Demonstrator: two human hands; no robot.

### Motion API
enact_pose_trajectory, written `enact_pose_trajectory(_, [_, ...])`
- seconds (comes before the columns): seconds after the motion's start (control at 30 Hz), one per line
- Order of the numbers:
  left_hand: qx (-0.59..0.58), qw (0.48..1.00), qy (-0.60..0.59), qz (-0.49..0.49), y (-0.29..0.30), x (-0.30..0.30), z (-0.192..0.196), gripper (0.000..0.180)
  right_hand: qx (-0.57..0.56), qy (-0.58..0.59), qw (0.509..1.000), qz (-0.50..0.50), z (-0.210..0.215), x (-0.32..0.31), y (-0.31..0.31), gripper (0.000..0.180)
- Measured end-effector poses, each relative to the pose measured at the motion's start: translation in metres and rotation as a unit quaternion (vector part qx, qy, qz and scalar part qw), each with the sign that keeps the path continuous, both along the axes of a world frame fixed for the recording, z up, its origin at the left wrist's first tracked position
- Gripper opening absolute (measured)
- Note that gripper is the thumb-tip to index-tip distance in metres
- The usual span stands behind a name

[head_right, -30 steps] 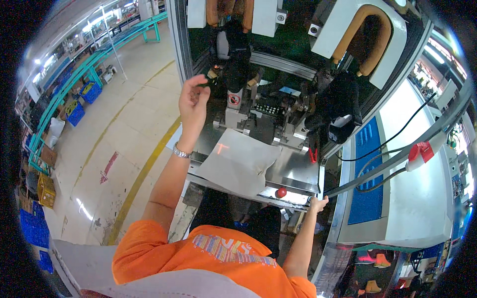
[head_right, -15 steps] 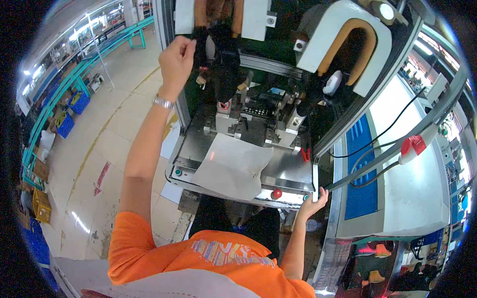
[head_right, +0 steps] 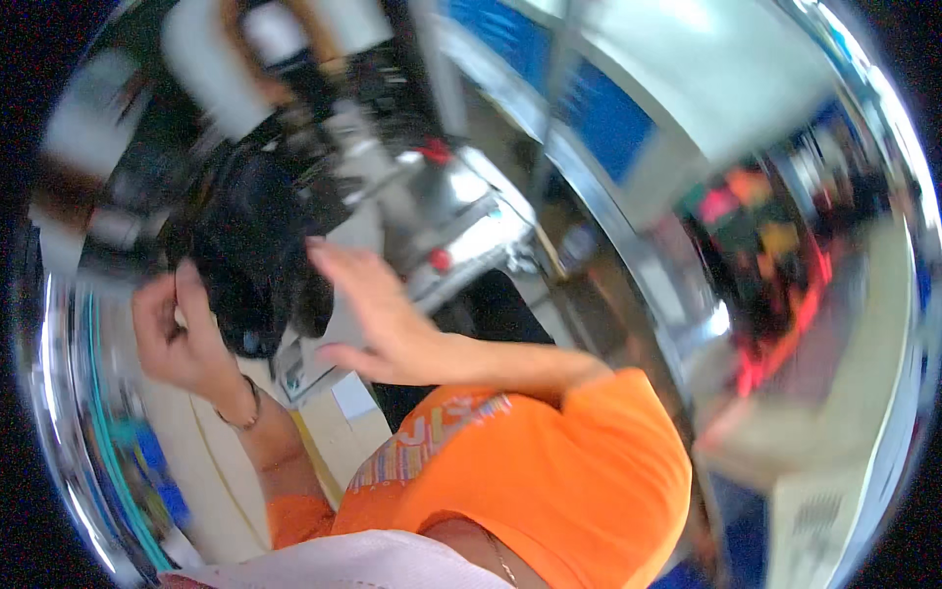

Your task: The person repeatedly picks up black shoes from a nearby shelf, places them into a machine, presses a button to activate the machine, and then removes the shoes. This cycle is performed multiple times on different shoes.

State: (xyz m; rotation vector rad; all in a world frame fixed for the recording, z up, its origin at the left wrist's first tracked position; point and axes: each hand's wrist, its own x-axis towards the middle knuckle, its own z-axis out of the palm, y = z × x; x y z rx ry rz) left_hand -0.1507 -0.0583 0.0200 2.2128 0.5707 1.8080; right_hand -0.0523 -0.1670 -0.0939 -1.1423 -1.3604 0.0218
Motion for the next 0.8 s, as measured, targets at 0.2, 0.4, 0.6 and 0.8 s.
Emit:
enact_pose_trajectory(0.2, [0.099,0.921,0.133,-0.353,-0.103,0.075,-0.027,0.017,0.067,0.247,0.959,-0.123,-0.021,0.018,-0.055,0.085])
enact_pose_trajectory(0.4, [0.107,0.794,0.103,-0.589,-0.157,0.127,-0.044,0.027,0.35,0.405,0.794,-0.288,-0.003,0.081,-0.182,0.062])
enact_pose_trajectory(0.6, [-0.001,0.833,0.159,-0.53,-0.176,0.184,-0.077,0.023,0.449,0.583,0.634,-0.237,-0.09,0.127,-0.367,0.05])
enact_pose_trajectory(0.8, [0.058,0.788,0.353,-0.501,-0.209,0.282,-0.107,0.037,0.516,0.59,0.547,-0.294,-0.213,0.139,-0.45,0.041])
